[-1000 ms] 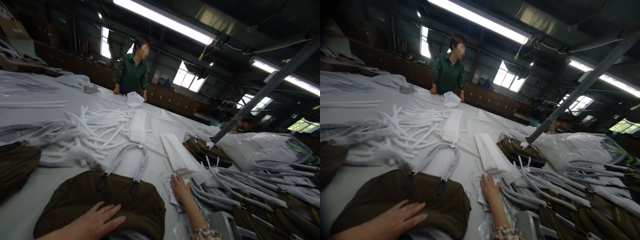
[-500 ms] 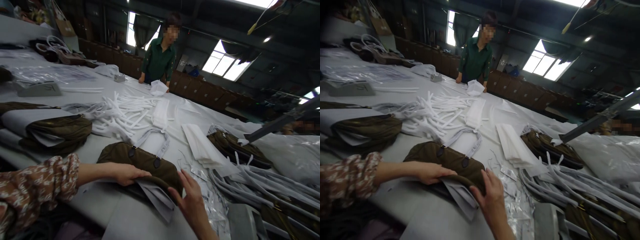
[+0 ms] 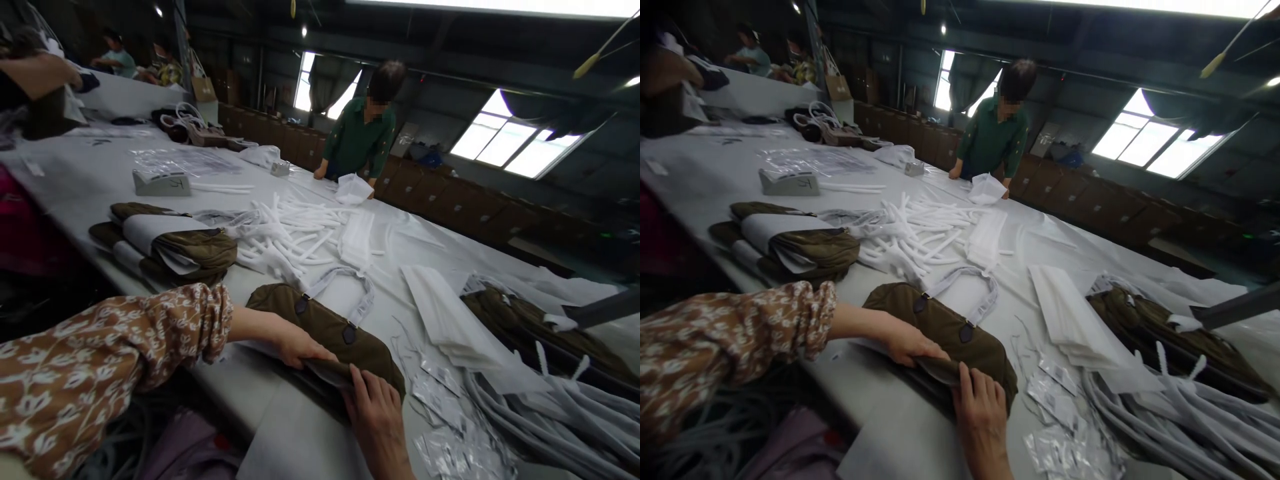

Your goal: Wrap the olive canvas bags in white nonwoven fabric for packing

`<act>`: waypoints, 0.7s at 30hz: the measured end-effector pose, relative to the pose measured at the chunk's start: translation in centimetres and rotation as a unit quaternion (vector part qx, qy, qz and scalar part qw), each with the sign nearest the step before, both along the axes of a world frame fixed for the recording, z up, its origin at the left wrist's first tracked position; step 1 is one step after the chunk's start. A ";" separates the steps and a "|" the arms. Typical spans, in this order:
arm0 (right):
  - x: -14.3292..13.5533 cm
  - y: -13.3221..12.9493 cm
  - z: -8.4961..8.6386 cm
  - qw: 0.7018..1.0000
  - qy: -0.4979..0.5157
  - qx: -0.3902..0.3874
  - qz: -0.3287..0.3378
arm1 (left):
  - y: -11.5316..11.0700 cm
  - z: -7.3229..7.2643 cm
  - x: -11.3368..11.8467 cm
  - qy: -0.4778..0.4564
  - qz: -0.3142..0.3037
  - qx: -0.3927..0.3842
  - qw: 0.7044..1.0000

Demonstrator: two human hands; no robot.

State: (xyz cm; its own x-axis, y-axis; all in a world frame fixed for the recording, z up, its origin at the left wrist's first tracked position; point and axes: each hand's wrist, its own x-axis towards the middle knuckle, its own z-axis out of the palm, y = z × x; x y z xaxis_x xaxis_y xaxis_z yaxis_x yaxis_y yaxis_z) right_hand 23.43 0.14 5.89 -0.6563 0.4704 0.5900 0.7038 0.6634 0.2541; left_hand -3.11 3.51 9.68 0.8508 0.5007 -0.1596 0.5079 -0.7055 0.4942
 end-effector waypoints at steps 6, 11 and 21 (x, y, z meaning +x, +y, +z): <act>1.0 0.0 -1.5 0.997 -0.040 -0.009 0.061 | -1.1 -1.2 0.7 0.038 -0.014 0.064 0.997; 2.4 1.0 -2.4 0.996 -0.011 -0.002 0.087 | -2.5 -3.0 1.8 0.039 0.043 0.127 0.990; 0.3 -7.1 -5.0 0.984 -0.041 -0.060 0.164 | -3.0 -4.8 2.4 0.043 0.083 0.153 0.984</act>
State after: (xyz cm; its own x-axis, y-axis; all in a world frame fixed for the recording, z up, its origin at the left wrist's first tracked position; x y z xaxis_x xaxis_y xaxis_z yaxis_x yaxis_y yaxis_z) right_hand 23.68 -6.99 0.84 -0.8269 0.2887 0.4825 0.4279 0.8798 0.2071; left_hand -0.72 0.56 4.89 0.7430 0.6676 -0.0472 0.6595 -0.7182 0.2219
